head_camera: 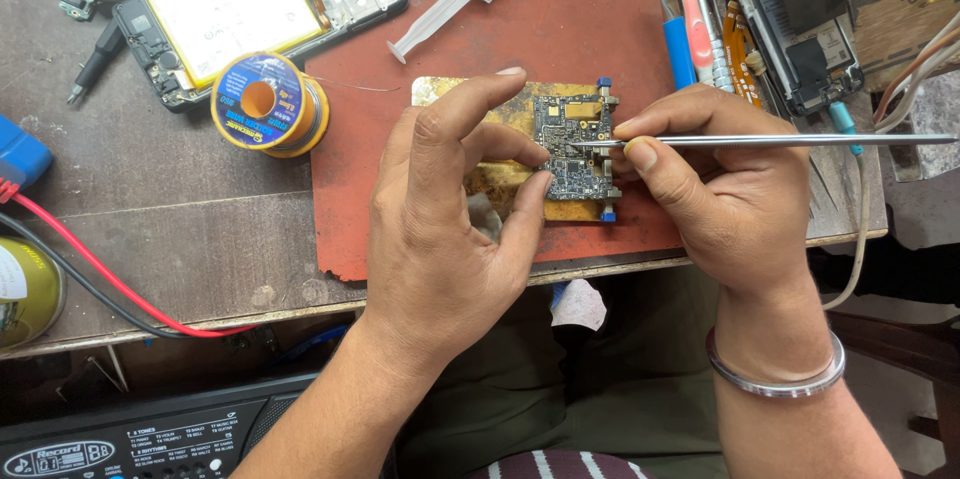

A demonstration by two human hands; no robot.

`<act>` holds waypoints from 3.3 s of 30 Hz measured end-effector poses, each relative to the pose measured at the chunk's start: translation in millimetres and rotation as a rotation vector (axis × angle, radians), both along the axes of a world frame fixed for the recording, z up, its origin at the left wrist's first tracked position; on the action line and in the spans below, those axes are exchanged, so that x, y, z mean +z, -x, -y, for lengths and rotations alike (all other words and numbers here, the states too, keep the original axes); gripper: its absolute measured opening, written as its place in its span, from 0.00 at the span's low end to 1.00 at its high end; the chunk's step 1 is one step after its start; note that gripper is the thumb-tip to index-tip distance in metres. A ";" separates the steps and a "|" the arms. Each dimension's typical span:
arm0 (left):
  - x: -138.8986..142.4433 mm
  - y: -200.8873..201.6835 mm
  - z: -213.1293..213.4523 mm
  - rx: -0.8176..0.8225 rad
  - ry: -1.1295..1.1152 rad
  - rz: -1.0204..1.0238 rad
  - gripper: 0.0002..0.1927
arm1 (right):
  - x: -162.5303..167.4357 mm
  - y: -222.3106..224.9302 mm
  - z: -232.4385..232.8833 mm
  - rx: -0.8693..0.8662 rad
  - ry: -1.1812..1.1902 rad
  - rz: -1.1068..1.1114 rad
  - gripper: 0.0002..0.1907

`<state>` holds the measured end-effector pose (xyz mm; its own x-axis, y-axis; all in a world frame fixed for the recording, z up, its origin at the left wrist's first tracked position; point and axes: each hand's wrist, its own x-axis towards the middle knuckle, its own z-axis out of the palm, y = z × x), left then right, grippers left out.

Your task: The person uses tweezers to position a small component on a circuit board, then applies flux from a syringe. They then use a hot air rework station to heat the component while holding it in place with tweezers. The work is performed at a cluttered electronics repair bench.

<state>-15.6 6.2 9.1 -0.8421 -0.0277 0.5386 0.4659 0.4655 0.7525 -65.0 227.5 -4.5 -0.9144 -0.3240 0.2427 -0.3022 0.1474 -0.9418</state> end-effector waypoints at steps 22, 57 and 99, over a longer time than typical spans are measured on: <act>0.2 0.0 -0.7 0.004 -0.003 0.010 0.34 | -2.6 -1.0 -3.7 0.000 0.029 -0.006 0.04; 0.7 0.8 -0.5 0.008 0.011 -0.006 0.34 | -1.5 0.1 -2.9 -0.009 0.004 -0.007 0.04; 0.6 0.5 -0.3 0.004 0.008 0.008 0.34 | -1.0 0.1 -2.5 -0.006 -0.005 -0.019 0.05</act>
<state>-16.1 6.5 9.7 -0.8462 -0.0264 0.5322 0.4583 0.4735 0.7522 -65.1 230.0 -5.5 -0.9114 -0.3201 0.2588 -0.3194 0.1534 -0.9351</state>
